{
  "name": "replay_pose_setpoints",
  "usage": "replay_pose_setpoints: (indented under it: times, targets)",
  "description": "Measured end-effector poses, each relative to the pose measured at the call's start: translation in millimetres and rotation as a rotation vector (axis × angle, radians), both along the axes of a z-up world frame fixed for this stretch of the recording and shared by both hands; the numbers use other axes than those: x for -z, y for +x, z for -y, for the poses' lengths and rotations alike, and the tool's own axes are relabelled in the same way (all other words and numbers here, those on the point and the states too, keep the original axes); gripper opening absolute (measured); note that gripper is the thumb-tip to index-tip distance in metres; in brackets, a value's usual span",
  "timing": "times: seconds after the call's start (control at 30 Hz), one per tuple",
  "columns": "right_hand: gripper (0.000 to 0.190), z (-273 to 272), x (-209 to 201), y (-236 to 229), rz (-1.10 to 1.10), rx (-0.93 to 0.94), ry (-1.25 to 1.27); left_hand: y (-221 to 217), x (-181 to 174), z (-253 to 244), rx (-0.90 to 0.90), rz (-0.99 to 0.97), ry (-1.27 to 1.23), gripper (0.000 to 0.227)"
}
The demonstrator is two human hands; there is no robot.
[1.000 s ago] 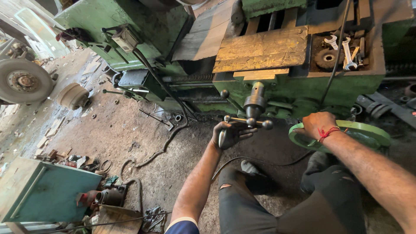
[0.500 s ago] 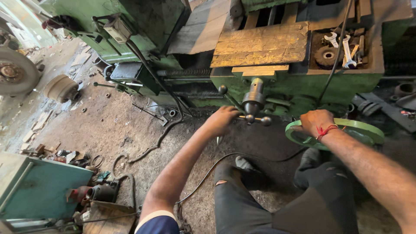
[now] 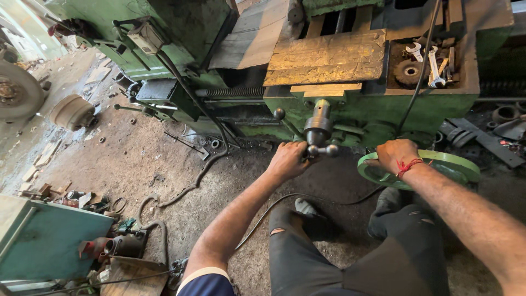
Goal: The person operates a lathe by rotating a large handwheel and adjusting levers on the machine's carriage to control the movement of the cutting tool.
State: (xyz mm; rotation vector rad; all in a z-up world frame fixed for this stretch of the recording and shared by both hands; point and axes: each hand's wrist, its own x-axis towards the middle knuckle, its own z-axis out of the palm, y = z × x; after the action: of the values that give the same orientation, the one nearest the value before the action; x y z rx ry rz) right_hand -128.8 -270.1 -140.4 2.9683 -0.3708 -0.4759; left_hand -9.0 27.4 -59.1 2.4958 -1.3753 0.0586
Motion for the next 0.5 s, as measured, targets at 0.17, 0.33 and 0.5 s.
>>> replay_pose_setpoints:
  times: [0.17, 0.33, 0.5]
  targets:
    - [0.07, -0.4, -1.0, 0.3, 0.012, -0.004, -0.006, 3.7, 12.9, -2.5, 0.024, -0.018, -0.075, 0.03]
    - [0.07, -1.0, 0.6, -1.4, 0.029, -0.005, -0.015, 0.4, 18.1, -1.6, 0.017, -0.103, -0.163, 0.041]
    - [0.07, -1.7, -1.0, -0.7, 0.015, 0.001, -0.014, -4.4, 11.2, 0.3, 0.001, -0.16, -0.148, 0.043]
